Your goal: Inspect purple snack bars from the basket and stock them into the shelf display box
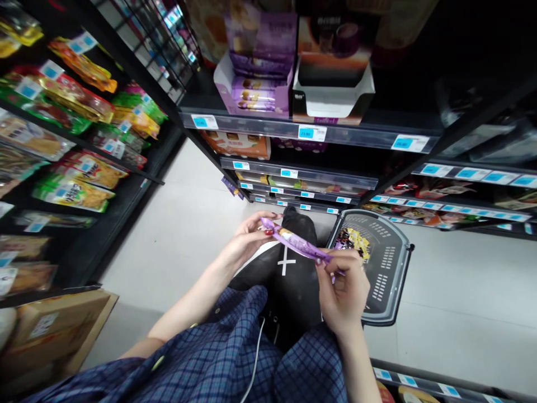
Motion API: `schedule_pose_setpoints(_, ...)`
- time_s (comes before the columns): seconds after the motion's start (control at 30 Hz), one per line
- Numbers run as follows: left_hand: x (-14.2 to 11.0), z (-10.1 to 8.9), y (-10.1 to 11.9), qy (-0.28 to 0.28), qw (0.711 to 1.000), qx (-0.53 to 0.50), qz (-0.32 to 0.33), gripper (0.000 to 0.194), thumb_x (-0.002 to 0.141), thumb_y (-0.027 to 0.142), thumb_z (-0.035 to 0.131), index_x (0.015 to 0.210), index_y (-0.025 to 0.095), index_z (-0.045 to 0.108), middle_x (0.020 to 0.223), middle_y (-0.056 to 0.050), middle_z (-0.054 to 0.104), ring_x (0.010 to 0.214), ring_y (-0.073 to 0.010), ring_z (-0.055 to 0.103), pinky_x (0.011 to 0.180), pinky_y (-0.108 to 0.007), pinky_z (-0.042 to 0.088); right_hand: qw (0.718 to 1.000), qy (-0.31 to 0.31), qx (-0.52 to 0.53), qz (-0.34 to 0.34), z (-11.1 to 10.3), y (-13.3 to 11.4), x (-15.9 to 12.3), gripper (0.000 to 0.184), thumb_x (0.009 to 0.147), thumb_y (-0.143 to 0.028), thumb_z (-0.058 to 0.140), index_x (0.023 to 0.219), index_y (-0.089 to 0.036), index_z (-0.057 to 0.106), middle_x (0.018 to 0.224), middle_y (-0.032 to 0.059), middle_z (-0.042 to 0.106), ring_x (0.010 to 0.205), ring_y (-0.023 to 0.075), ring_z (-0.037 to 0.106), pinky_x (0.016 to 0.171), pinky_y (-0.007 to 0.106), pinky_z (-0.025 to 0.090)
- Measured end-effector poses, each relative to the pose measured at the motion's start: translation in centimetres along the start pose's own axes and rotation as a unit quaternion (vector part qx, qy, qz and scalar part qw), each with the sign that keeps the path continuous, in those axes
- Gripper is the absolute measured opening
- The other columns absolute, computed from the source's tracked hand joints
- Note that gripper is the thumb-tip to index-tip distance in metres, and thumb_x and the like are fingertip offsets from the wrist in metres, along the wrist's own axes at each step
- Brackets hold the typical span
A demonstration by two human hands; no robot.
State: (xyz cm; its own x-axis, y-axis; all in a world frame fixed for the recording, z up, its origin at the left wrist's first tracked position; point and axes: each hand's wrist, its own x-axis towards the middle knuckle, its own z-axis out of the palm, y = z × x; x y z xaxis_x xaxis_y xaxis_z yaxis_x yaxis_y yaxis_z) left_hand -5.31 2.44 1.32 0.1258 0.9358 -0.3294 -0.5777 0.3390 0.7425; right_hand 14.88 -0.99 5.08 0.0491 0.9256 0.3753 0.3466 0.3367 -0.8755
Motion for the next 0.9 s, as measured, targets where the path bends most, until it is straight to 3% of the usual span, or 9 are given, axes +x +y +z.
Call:
schedule_pose_setpoints(0.17,0.4,0.5,-0.6,0.059,0.996,0.019,0.069,0.04,0.068,0.031,0.076,0.096,0.018,0.05,0.099,-0.008,0.071,0.078,-0.018,0.07,0.068,-0.03,0.057,0.999,0.017,0.03,0.027,1.3,0.7,-1.3,0.021,0.079,-0.011,0.06,0.074,-0.023,0.045,0.077,0.0003,0.053,0.077,0.0167,0.06,0.066,0.03,0.048)
schedule_pose_setpoints(0.23,0.5,0.7,-0.1,0.085,0.989,0.042,0.111,0.045,0.07,0.03,0.075,0.102,0.02,0.045,0.106,-0.009,0.07,0.075,-0.019,0.071,0.069,-0.032,0.057,0.997,-0.044,0.025,0.061,1.1,1.5,-1.7,0.02,0.08,-0.014,0.06,0.072,-0.023,0.044,0.076,0.0004,0.053,0.084,0.0194,0.062,0.071,0.033,0.048)
schedule_pose_setpoints(0.3,0.4,0.9,0.4,0.096,0.98,0.084,0.155,0.048,0.071,0.027,0.074,0.107,0.022,0.041,0.121,-0.012,0.064,0.078,-0.0191,0.072,0.073,-0.034,0.057,0.983,-0.16,-0.01,0.09,0.6,2.3,-1.6,0.019,0.081,-0.02,0.06,0.069,-0.022,0.047,0.078,0.0025,0.056,0.097,0.0242,0.061,0.081,0.039,0.047)
schedule_pose_setpoints(0.37,0.0,1.3,0.8,0.073,0.968,0.168,0.174,0.045,0.075,0.023,0.069,0.111,0.023,0.041,0.133,-0.013,0.055,0.088,-0.0205,0.071,0.08,-0.035,0.056,0.961,-0.247,-0.077,0.095,0.3,2.7,-1.1,0.02,0.08,-0.027,0.062,0.065,-0.021,0.051,0.087,0.0061,0.059,0.105,0.0285,0.058,0.088,0.045,0.044)
schedule_pose_setpoints(0.4,-0.2,1.5,1.0,0.054,0.957,0.225,0.173,0.043,0.078,0.022,0.066,0.113,0.023,0.042,0.136,-0.013,0.052,0.096,-0.022,0.069,0.083,-0.036,0.055,0.956,-0.258,-0.112,0.088,0.3,2.8,-0.6,0.021,0.079,-0.03,0.063,0.064,-0.021,0.053,0.091,0.0075,0.059,0.105,0.0294,0.057,0.089,0.047,0.043)
schedule_pose_setpoints(0.5,-0.9,2.6,0.9,0.002,0.901,0.398,0.175,0.042,0.084,0.019,0.058,0.123,0.022,0.044,0.135,-0.013,0.052,0.118,-0.0266,0.057,0.097,-0.042,0.048,0.964,-0.217,-0.138,0.073,1.0,2.5,1.0,0.013,0.079,-0.032,0.064,0.079,-0.021,0.056,0.092,0.0077,0.06,0.093,0.0253,0.06,0.082,0.043,0.048)
schedule_pose_setpoints(0.63,-1.5,3.9,0.8,-0.044,0.845,0.504,0.173,0.05,0.088,0.016,0.046,0.136,0.017,0.034,0.143,-0.017,0.043,0.13,-0.0287,0.045,0.107,-0.046,0.039,0.967,-0.239,-0.075,0.045,2.5,2.3,2.5,0.021,0.083,-0.024,0.059,0.104,-0.022,0.057,0.09,0.0048,0.064,0.076,0.0171,0.063,0.071,0.032,0.053)
schedule_pose_setpoints(0.8,-1.3,3.7,0.5,-0.096,0.81,0.546,0.192,0.059,0.091,0.015,0.038,0.145,0.011,0.014,0.151,-0.023,0.026,0.138,-0.0289,0.032,0.11,-0.047,0.035,0.981,-0.189,0.0,0.037,3.2,3.2,1.9,0.011,0.085,-0.021,0.056,0.092,-0.022,0.064,0.084,0.0025,0.064,0.07,0.0136,0.063,0.064,0.026,0.053)
schedule_pose_setpoints(0.9,-1.2,3.7,-0.4,-0.046,0.803,0.533,0.261,0.053,0.091,0.015,0.039,0.141,0.014,0.02,0.153,-0.023,0.023,0.133,-0.0278,0.041,0.103,-0.043,0.046,0.988,-0.114,0.064,0.079,3.8,3.6,0.9,0.007,0.084,-0.024,0.058,0.085,-0.022,0.064,0.078,0.0013,0.063,0.065,0.0123,0.063,0.058,0.023,0.052)
